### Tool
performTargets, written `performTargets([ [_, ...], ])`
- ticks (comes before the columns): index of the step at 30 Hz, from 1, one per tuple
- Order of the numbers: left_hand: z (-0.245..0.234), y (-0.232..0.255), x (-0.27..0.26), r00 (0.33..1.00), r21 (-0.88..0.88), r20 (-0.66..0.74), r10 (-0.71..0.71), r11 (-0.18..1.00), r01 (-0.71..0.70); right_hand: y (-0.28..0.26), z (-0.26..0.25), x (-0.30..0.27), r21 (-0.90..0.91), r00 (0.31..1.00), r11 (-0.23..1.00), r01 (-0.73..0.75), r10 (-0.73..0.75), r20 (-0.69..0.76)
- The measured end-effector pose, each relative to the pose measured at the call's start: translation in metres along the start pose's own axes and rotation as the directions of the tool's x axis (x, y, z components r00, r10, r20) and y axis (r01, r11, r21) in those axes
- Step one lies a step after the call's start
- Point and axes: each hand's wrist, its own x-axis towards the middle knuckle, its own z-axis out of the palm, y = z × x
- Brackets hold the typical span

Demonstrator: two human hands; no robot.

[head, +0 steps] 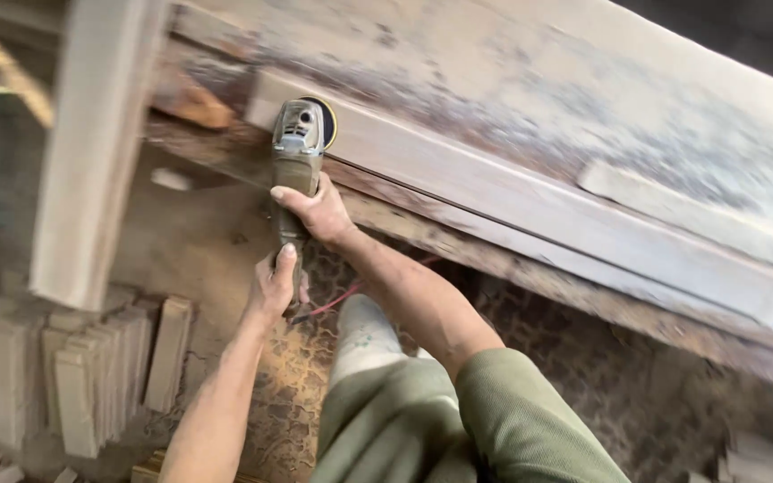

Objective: Applying filler and sanding wooden strips smooth using an angle grinder and a sanding block.

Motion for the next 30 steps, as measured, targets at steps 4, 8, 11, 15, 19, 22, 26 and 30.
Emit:
performTargets([
  [4, 0.105, 0.003, -0.055, 0.986, 0.197, 0.165, -0.018, 0.98, -0.015, -0.007, -0.122, -0.085, 0.034, 0.992, 0.999, 0.041, -0.037, -0.122],
  [8, 0.251, -0.009, -0.1, 0.934, 0.295, 0.342, -0.103, 0.956, -0.003, -0.026, -0.263, -0.19, 0.187, 0.944, 0.974, 0.127, -0.062, -0.324],
  [11, 0.367, 0.047, -0.159, 0.843, 0.412, 0.538, -0.009, 0.875, -0.253, -0.066, -0.379, -0.269, 0.221, 0.843, 0.972, 0.084, 0.048, -0.535],
  [15, 0.471, 0.108, -0.203, 0.684, 0.54, 0.703, -0.196, 0.773, -0.333, -0.072, -0.508, -0.335, -0.262, 0.771, 0.964, 0.045, -0.2, -0.604],
  [19, 0.484, 0.116, -0.197, 0.569, 0.522, 0.788, -0.235, 0.744, -0.416, 0.009, -0.601, -0.34, 0.289, 0.646, 0.909, 0.302, 0.028, -0.763],
  [22, 0.427, 0.104, -0.18, 0.591, 0.519, 0.773, -0.232, 0.767, -0.377, 0.022, -0.542, -0.31, 0.373, 0.658, 0.868, 0.327, 0.074, -0.749],
  [26, 0.293, 0.067, -0.127, 0.796, 0.484, 0.593, -0.12, 0.843, -0.234, -0.021, -0.342, -0.232, 0.217, 0.809, 0.951, 0.219, -0.052, -0.585],
  [30, 0.158, -0.022, -0.058, 0.953, 0.36, 0.303, 0.001, 0.926, -0.116, 0.018, -0.193, -0.131, -0.037, 0.89, 0.997, 0.074, -0.083, -0.449],
])
